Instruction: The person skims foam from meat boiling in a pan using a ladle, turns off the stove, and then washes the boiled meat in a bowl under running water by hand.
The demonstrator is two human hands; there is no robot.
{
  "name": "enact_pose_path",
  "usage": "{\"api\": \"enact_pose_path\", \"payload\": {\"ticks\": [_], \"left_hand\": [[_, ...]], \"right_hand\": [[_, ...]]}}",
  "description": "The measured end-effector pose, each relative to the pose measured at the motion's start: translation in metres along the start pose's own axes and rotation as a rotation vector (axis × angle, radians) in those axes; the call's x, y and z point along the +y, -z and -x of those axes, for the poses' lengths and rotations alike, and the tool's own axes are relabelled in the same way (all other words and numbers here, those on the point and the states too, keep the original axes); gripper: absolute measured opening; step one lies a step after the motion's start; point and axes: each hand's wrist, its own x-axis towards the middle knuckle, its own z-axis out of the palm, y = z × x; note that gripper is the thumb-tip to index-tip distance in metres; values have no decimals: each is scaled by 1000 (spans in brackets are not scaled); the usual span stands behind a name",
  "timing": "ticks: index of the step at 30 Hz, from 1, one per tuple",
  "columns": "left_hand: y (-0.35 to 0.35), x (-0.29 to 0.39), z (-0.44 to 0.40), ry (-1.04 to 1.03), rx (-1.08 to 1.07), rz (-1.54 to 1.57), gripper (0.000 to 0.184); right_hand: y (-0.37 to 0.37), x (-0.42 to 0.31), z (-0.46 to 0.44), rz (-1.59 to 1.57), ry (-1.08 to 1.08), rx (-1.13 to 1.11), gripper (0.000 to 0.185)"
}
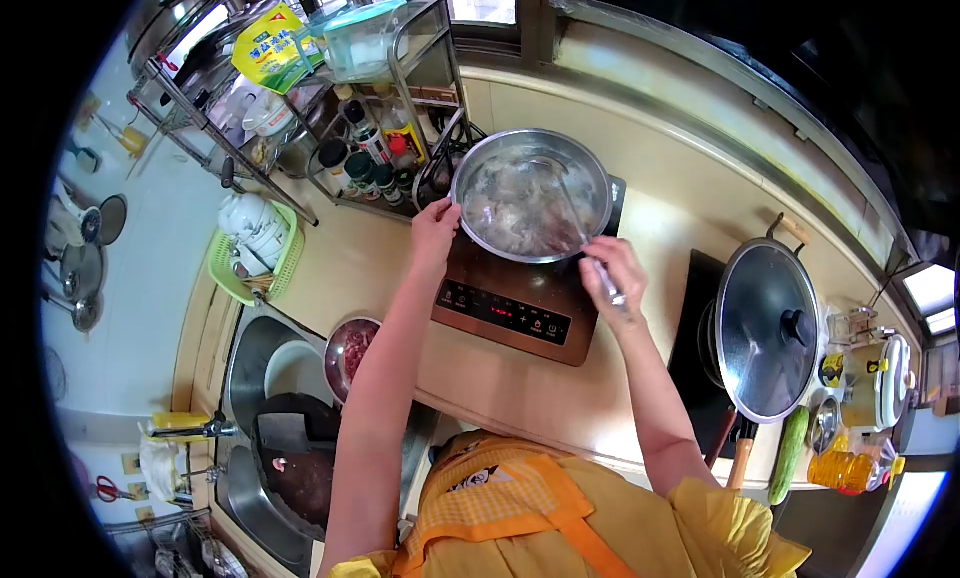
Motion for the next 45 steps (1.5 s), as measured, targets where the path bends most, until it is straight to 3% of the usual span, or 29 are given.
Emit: {"api": "enact_pose_path", "payload": {"ticks": [3,5,10,14,18,24,32,45], "left_hand": [[-2,1,-8,-20,-1,-35,26],[-2,0,-12,-25,-8,-3,26],[0,-6,-18,3,5,117,23],[4,-9,-28,28,-38,198,21],[2,-10,-41,25,-86,262,25],[-3,-6,-54,20,-132,267,27],[0,-15,-62,5,-268,375,31],[16,-24,-13,-133,-204,356,34]], "right_hand": [[6,28,-2,-364,-277,79,10],[3,42,4,-494,-328,150,6],[-12,65,16,-911,-654,516,22],[-21,78,15,-949,-851,475,36],[-28,86,9,-1032,-1005,455,35],[-20,89,-3,-1044,-1143,422,32],[-18,100,-10,-1076,-1102,399,30],[-1,76,-12,-1091,-1070,293,32]]}}
